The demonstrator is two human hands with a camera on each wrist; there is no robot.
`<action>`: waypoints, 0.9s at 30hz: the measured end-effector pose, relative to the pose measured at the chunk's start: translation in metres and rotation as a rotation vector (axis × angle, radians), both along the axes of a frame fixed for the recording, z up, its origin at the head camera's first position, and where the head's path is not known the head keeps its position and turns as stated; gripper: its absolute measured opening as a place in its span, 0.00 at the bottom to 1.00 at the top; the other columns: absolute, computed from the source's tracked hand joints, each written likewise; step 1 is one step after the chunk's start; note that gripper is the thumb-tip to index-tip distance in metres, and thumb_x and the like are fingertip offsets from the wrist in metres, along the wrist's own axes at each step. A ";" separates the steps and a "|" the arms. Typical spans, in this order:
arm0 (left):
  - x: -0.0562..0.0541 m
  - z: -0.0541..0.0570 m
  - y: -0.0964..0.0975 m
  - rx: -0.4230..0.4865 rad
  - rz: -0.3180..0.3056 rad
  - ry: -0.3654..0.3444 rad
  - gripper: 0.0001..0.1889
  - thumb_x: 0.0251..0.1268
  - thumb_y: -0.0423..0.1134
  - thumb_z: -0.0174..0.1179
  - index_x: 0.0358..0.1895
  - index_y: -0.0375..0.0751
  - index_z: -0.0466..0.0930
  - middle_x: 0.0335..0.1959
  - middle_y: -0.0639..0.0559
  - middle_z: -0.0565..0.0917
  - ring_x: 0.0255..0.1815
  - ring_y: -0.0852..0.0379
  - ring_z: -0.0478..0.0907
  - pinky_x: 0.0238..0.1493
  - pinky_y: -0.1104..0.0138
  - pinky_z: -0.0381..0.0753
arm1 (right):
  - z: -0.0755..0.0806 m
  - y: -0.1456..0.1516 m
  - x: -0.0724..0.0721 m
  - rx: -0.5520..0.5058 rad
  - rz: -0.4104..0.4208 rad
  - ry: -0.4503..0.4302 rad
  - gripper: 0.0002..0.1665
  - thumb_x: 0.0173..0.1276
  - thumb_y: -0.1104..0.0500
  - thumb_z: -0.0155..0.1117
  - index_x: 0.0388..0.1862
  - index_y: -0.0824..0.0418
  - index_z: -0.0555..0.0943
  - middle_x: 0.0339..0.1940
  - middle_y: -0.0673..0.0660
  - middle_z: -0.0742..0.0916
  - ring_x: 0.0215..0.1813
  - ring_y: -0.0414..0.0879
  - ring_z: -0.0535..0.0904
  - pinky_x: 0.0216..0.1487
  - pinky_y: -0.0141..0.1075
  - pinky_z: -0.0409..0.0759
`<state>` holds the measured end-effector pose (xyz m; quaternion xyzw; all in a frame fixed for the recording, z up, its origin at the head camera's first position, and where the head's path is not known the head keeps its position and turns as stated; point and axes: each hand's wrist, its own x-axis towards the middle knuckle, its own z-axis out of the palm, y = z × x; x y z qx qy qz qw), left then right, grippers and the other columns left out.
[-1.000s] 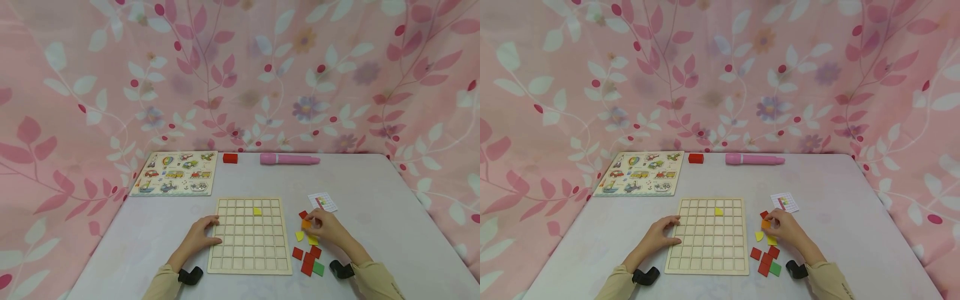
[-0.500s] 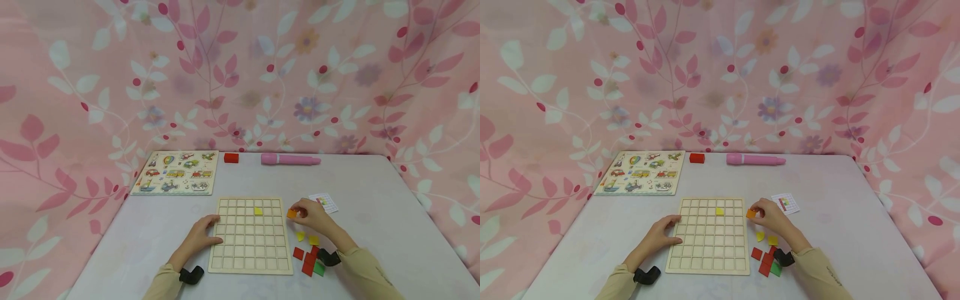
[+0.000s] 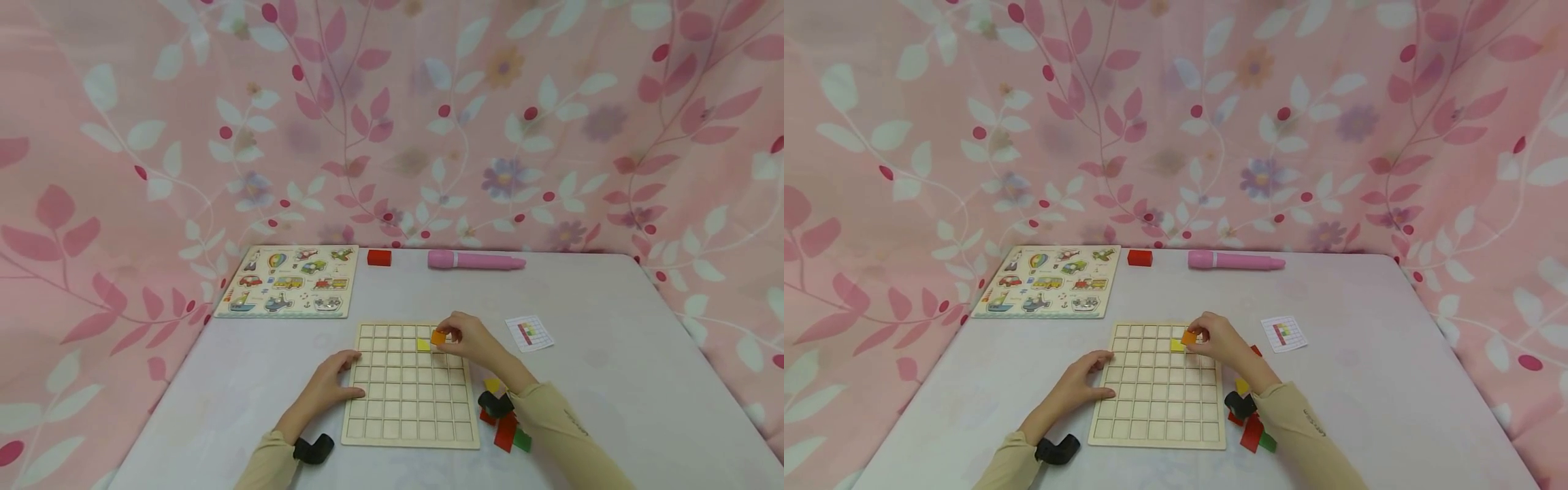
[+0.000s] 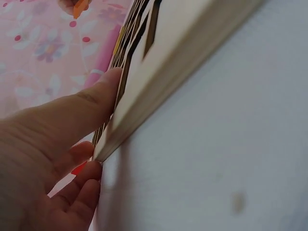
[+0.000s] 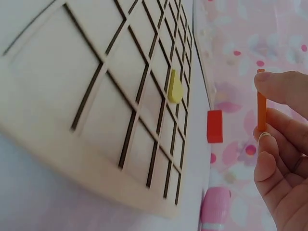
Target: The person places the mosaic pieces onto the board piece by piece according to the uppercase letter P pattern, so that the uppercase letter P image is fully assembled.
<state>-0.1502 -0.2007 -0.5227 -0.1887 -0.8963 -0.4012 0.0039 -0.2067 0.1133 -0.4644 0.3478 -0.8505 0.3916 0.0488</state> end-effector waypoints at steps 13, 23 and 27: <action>-0.001 0.003 0.001 0.010 -0.069 0.024 0.26 0.38 0.40 0.72 0.46 0.40 0.73 0.39 0.55 0.73 0.38 0.56 0.68 0.41 0.63 0.68 | -0.005 -0.034 -0.013 0.077 0.085 -0.081 0.12 0.52 0.64 0.69 0.35 0.66 0.80 0.27 0.52 0.77 0.26 0.41 0.69 0.28 0.31 0.71; -0.001 0.003 0.002 0.010 -0.072 -0.010 0.28 0.39 0.41 0.72 0.48 0.38 0.73 0.39 0.55 0.72 0.38 0.56 0.67 0.41 0.62 0.68 | -0.018 -0.048 -0.019 0.148 0.043 -0.084 0.13 0.50 0.61 0.71 0.34 0.64 0.81 0.27 0.51 0.77 0.29 0.43 0.71 0.31 0.31 0.71; 0.000 0.001 0.002 0.027 -0.064 -0.015 0.28 0.39 0.40 0.72 0.47 0.38 0.72 0.38 0.55 0.71 0.38 0.56 0.67 0.41 0.62 0.67 | -0.021 -0.052 -0.021 0.181 0.039 -0.107 0.12 0.50 0.63 0.71 0.34 0.65 0.81 0.28 0.51 0.77 0.29 0.43 0.70 0.30 0.31 0.71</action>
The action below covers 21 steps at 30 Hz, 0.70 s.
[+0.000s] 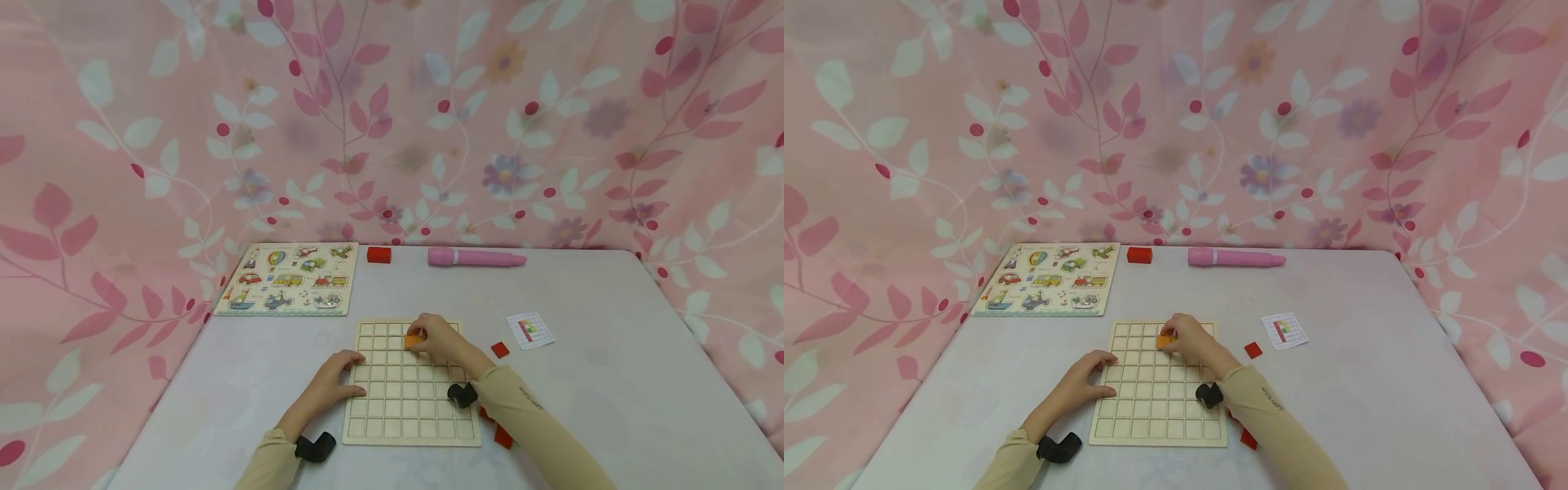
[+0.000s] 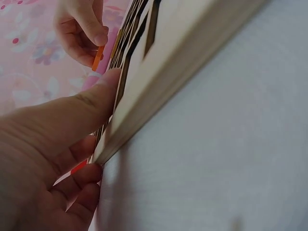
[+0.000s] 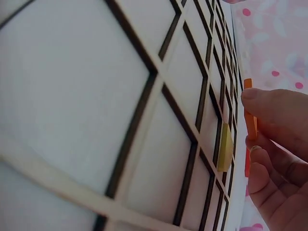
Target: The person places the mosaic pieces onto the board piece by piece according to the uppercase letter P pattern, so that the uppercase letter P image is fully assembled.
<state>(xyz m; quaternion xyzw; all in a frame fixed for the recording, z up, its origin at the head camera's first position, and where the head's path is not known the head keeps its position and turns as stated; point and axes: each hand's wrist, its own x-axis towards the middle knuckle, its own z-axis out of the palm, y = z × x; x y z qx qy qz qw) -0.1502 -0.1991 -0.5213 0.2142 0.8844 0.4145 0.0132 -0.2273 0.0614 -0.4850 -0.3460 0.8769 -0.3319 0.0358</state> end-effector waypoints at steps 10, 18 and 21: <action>0.000 -0.002 0.000 -0.006 0.012 -0.007 0.27 0.38 0.40 0.72 0.46 0.40 0.72 0.39 0.55 0.72 0.38 0.56 0.67 0.41 0.62 0.68 | -0.004 -0.005 0.002 0.019 -0.031 -0.016 0.12 0.50 0.66 0.70 0.34 0.67 0.81 0.28 0.53 0.77 0.30 0.44 0.71 0.32 0.33 0.71; -0.001 0.000 0.000 -0.014 0.007 -0.009 0.27 0.40 0.41 0.71 0.47 0.40 0.73 0.40 0.55 0.73 0.39 0.55 0.68 0.42 0.61 0.68 | -0.007 -0.007 0.001 0.023 -0.051 -0.012 0.13 0.49 0.66 0.71 0.35 0.67 0.82 0.28 0.52 0.77 0.31 0.44 0.72 0.32 0.32 0.72; -0.001 0.001 0.000 -0.012 0.010 -0.011 0.27 0.40 0.41 0.71 0.47 0.40 0.73 0.40 0.55 0.73 0.39 0.55 0.68 0.42 0.61 0.68 | -0.009 -0.008 0.000 0.018 -0.053 -0.021 0.13 0.48 0.66 0.71 0.35 0.67 0.82 0.28 0.52 0.77 0.30 0.43 0.72 0.31 0.31 0.71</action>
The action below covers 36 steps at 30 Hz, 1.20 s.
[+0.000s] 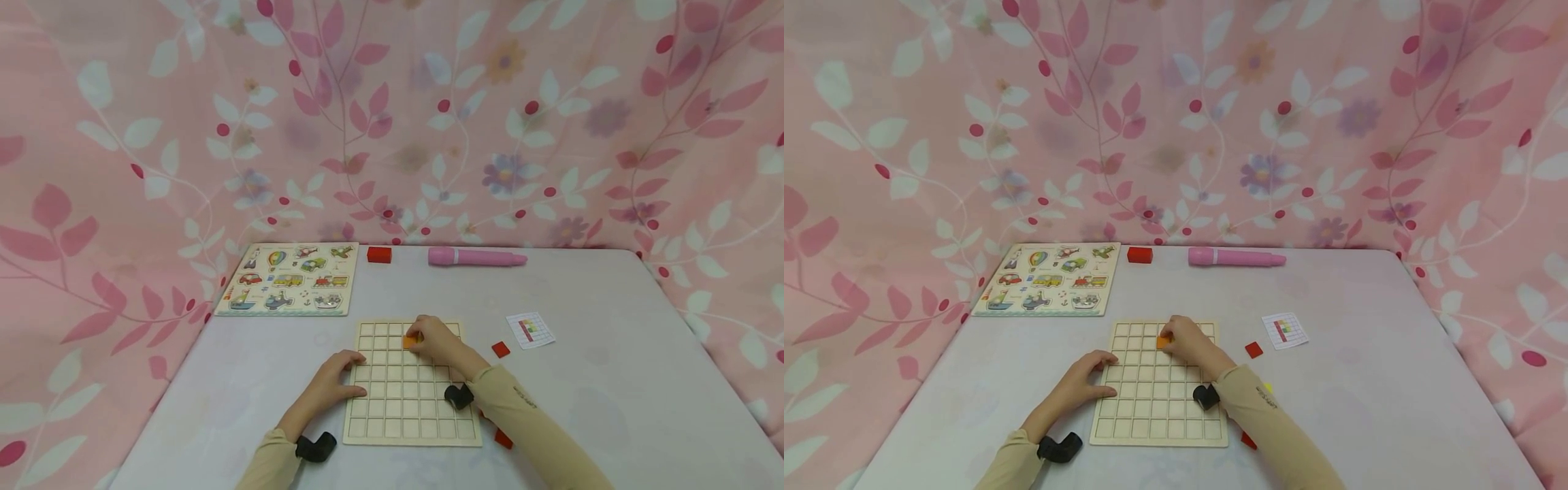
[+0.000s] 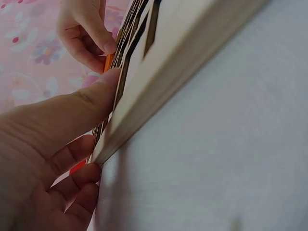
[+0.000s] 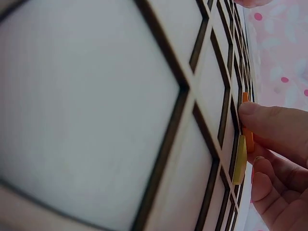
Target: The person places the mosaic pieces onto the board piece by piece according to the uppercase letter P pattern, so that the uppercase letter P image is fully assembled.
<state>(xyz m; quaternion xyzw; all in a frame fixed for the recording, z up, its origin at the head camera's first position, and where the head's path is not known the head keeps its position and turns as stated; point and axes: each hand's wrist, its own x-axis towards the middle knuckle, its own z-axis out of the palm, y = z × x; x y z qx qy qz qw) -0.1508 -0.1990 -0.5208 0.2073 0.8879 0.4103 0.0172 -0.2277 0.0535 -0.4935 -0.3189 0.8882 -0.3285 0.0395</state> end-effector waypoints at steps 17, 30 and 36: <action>-0.001 0.002 0.001 -0.016 0.009 -0.012 0.26 0.39 0.42 0.72 0.46 0.41 0.73 0.38 0.56 0.73 0.38 0.55 0.68 0.41 0.61 0.68 | 0.003 0.000 0.000 0.006 -0.008 -0.036 0.15 0.48 0.67 0.70 0.37 0.69 0.81 0.31 0.54 0.77 0.32 0.44 0.71 0.34 0.33 0.72; -0.003 0.001 -0.003 -0.016 0.010 0.015 0.27 0.38 0.42 0.72 0.46 0.41 0.74 0.40 0.57 0.74 0.38 0.57 0.69 0.41 0.63 0.69 | 0.025 0.020 0.008 -0.025 0.033 -0.015 0.16 0.51 0.66 0.69 0.41 0.67 0.80 0.37 0.57 0.82 0.29 0.44 0.70 0.31 0.32 0.71; -0.003 0.003 -0.003 -0.033 0.029 0.001 0.24 0.42 0.40 0.71 0.47 0.42 0.76 0.42 0.55 0.77 0.39 0.57 0.72 0.43 0.62 0.70 | 0.027 0.034 0.012 -0.072 0.002 -0.014 0.18 0.53 0.66 0.67 0.44 0.69 0.79 0.41 0.59 0.82 0.34 0.50 0.73 0.34 0.36 0.72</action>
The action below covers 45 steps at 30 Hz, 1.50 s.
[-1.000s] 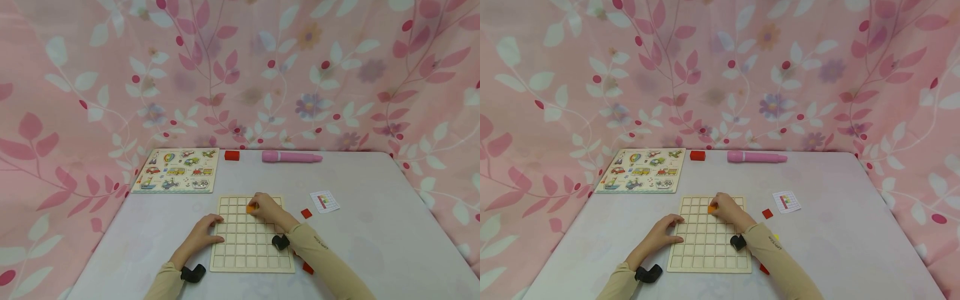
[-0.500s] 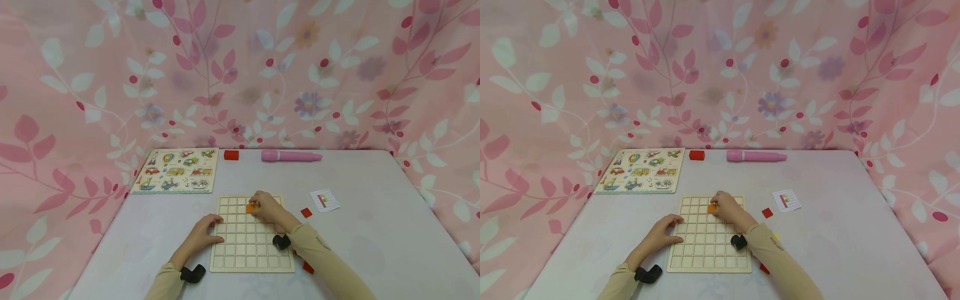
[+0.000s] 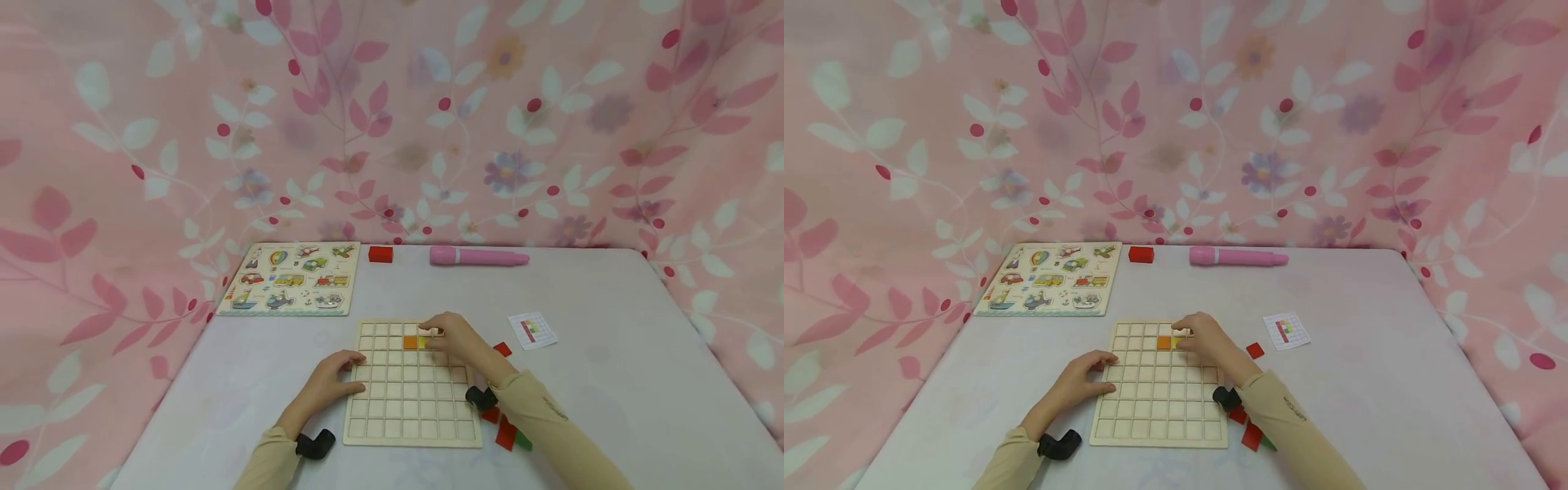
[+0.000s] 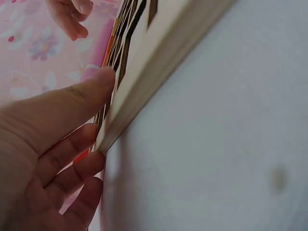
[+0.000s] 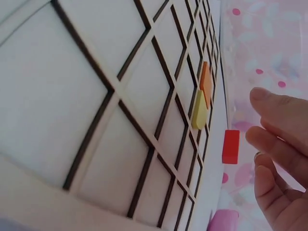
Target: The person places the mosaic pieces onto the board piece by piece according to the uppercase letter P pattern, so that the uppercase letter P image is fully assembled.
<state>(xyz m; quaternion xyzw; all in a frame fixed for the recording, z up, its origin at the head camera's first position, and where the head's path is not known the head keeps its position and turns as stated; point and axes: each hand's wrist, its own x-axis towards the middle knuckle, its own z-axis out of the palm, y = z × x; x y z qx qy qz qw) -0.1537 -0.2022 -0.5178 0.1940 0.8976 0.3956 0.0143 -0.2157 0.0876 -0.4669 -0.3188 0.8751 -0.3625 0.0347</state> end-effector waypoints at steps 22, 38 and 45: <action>-0.001 0.001 0.000 0.032 0.041 -0.010 0.16 0.45 0.34 0.68 0.42 0.42 0.78 0.38 0.56 0.79 0.37 0.57 0.74 0.41 0.62 0.72 | 0.009 0.089 0.004 -0.060 -0.094 0.246 0.18 0.48 0.67 0.71 0.41 0.66 0.82 0.35 0.57 0.84 0.29 0.48 0.70 0.28 0.35 0.70; 0.000 0.001 0.002 0.062 0.047 -0.011 0.16 0.45 0.34 0.68 0.41 0.42 0.78 0.37 0.57 0.79 0.36 0.58 0.73 0.40 0.63 0.71 | -0.026 0.136 0.006 0.108 -0.180 -0.050 0.17 0.51 0.62 0.70 0.41 0.64 0.81 0.37 0.53 0.83 0.35 0.46 0.70 0.35 0.39 0.70; 0.000 0.002 0.001 0.065 0.055 -0.020 0.16 0.45 0.34 0.68 0.41 0.43 0.78 0.36 0.58 0.79 0.35 0.58 0.72 0.39 0.64 0.71 | -0.039 0.140 0.011 0.119 -0.158 -0.036 0.17 0.49 0.63 0.71 0.40 0.59 0.80 0.40 0.52 0.78 0.40 0.48 0.68 0.41 0.43 0.70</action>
